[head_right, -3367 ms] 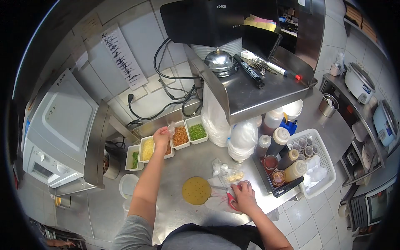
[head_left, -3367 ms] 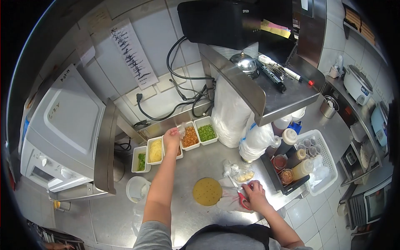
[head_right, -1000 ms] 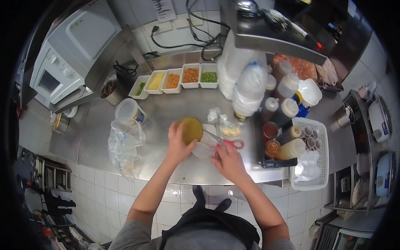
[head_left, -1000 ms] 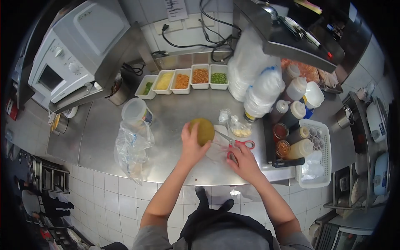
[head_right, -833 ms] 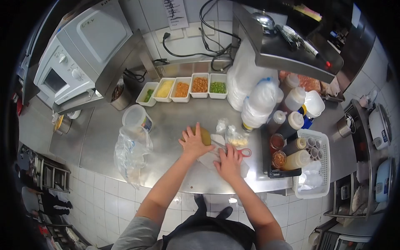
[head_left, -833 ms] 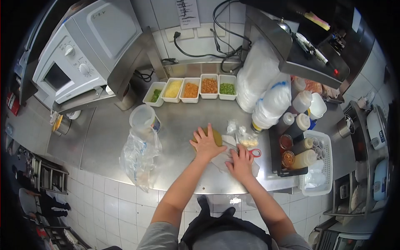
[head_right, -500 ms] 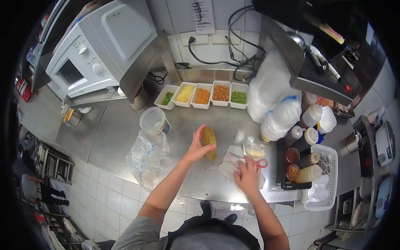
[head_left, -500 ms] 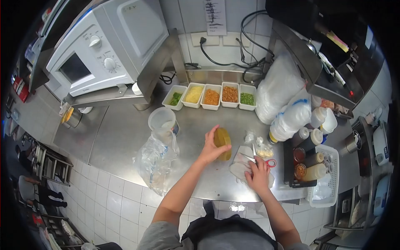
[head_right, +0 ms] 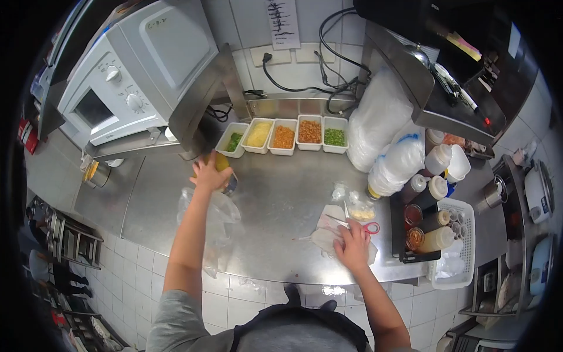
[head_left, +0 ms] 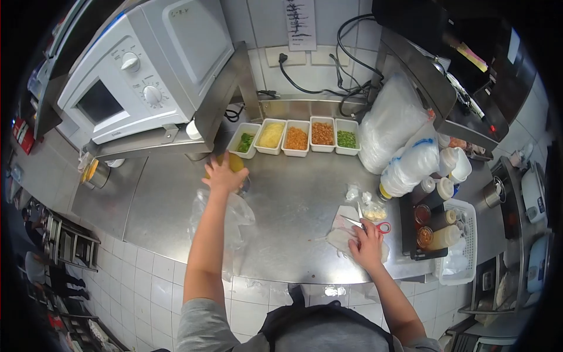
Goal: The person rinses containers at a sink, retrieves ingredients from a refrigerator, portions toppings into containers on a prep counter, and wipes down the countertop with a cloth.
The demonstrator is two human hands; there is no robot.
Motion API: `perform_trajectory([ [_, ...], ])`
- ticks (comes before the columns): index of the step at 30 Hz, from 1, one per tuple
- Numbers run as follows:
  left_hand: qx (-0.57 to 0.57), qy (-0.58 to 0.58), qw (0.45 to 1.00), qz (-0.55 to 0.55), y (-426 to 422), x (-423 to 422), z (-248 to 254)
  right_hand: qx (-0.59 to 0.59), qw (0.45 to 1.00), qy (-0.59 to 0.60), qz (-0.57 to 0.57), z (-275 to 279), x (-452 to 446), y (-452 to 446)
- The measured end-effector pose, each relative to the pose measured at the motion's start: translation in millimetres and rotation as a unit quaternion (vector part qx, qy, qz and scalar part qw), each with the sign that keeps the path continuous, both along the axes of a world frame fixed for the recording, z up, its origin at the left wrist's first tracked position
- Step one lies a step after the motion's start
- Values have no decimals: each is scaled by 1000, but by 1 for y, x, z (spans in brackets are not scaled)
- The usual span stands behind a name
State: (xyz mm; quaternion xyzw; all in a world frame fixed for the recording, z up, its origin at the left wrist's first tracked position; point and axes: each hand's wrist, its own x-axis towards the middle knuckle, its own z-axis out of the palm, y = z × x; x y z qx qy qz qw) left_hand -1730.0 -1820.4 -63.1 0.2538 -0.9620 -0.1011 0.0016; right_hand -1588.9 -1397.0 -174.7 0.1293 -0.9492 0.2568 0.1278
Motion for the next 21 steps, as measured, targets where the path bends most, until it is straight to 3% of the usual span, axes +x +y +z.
perform_trajectory([
  [3, -48, 15, 999, -4, -27, -8, -2, -26, 1000, -7, 5, 3, 0, 1],
  [6, -128, 93, 987, -34, -35, -1, -1, 9, 996, 84, 3, 17, 9, 0],
  [8, -140, 156, 975, -71, -22, 37, 24, -24, 997, 70, 28, 26, 18, -2],
  [10, -149, 32, 988, -2, 13, 100, 72, -76, 995, 42, 54, 27, 28, -5],
  [12, 32, -13, 999, -24, -14, 142, 54, -127, 984, 41, 121, 22, 39, -16],
  [13, 42, 6, 996, -80, -33, 163, 19, -152, 974, 40, 163, 20, 46, -25],
  [14, 52, 25, 989, -139, -43, 180, -15, -167, 960, -32, 222, 21, 55, -34],
  [15, 176, -7, 970, -166, -21, 195, -17, -206, 935, -100, 270, 35, 62, -49],
  [18, 548, -22, 819, -169, 98, 245, 0, -301, 888, -79, 338, 19, 86, -91],
  [20, 659, -11, 720, -217, 161, 268, -6, -354, 865, -46, 351, -1, 98, -104],
  [21, 648, -10, 722, -244, 177, 270, -4, -358, 850, -161, 350, 1, 98, -96],
])
